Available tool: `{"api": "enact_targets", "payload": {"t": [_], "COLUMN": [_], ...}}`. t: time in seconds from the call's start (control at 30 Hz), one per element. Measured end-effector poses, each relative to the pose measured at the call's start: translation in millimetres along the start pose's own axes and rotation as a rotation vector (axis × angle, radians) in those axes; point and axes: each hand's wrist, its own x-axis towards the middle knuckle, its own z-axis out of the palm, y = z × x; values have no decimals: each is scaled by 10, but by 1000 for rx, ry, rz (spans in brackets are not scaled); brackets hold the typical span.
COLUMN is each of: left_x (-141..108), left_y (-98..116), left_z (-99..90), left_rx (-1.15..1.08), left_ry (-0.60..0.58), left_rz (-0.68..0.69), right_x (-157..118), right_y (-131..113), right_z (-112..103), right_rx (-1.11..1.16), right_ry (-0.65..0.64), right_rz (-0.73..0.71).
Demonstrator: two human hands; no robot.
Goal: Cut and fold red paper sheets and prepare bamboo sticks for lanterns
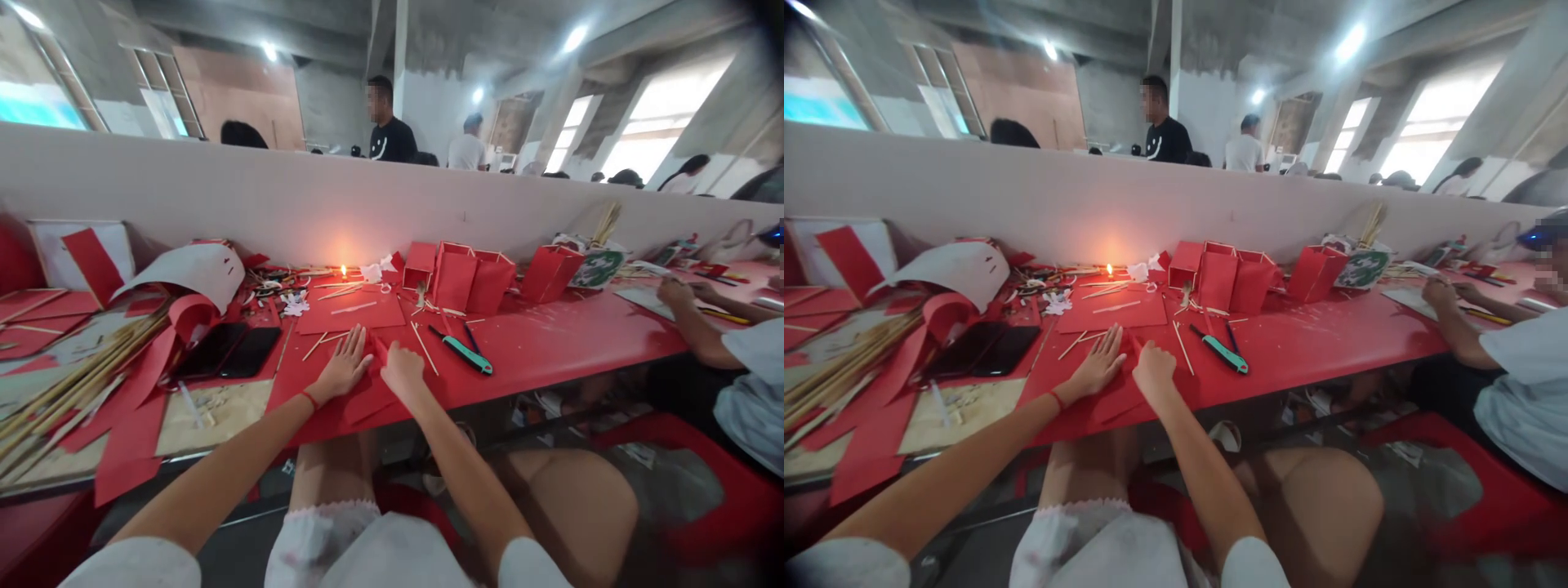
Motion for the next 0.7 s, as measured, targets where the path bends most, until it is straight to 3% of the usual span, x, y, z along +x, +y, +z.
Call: {"api": "enact_targets", "payload": {"t": [0.17,0.37,0.5,0.7], "left_x": [15,-8,-6,10], "left_y": [6,37,84,148], "left_z": [47,9,-28,-73], "left_rx": [-30,-62,-61,-28], "left_ry": [-5,11,4,-21], "left_rz": [-10,-8,-31,-88], "right_x": [6,-310,-349,-254], "right_y": [343,89,66,287], "right_z": [-46,122,189,212], "right_rx": [-13,-5,-20,-6], "right_ry": [27,150,184,190], "right_rz": [22,-188,-97,-13]}}
